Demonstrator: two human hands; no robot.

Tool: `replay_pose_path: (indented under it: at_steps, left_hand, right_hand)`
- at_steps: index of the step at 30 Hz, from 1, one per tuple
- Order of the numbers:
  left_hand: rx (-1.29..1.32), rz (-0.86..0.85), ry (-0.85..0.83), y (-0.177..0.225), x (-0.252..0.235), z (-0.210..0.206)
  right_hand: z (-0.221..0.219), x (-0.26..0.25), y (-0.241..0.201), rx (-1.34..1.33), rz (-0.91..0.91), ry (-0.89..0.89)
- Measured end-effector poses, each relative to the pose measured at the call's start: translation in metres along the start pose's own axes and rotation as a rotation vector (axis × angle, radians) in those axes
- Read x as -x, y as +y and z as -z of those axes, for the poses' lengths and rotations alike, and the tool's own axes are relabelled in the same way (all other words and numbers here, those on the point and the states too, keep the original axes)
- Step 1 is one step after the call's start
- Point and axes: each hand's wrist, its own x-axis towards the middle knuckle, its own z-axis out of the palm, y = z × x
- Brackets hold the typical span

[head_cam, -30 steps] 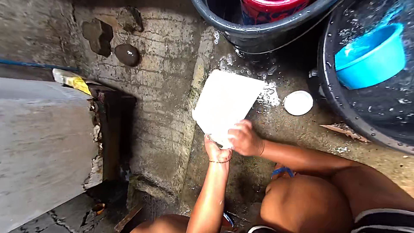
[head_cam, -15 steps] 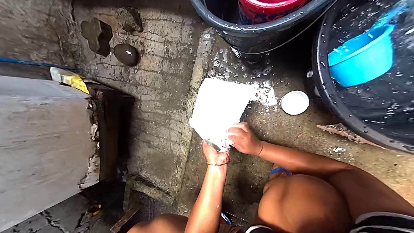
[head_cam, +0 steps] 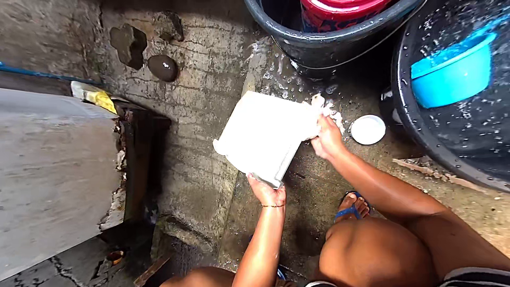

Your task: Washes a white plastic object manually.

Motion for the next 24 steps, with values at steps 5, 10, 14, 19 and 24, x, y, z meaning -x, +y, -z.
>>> replay_pose_path:
  at_steps: [5,10,14,19,24]
  left_hand:
    - [-0.061,-0.119,-0.054,-0.012,0.0,-0.005]
    - [-0.086,-0.096,-0.023,-0.008,0.003,-0.004]
    - [-0.1,-0.105,0.004,-0.009,0.004,-0.004]
    - [-0.061,-0.099,0.018,-0.007,-0.001,-0.005]
    - [-0.128,-0.124,-0.057,-0.002,0.003,0.003]
  right_hand:
    - [-0.023,0.044,0.028,0.054,-0.082,-0.179]
    - [-0.027,0.018,0.016,0.093,-0.107,0.031]
    - [-0.03,0.001,0.011,0.026,-0.066,0.152]
    - [-0.037,0.058,0.036,0.101,-0.18,-0.026]
    - [-0.028,0.02,0.011,0.007,-0.237,0.129]
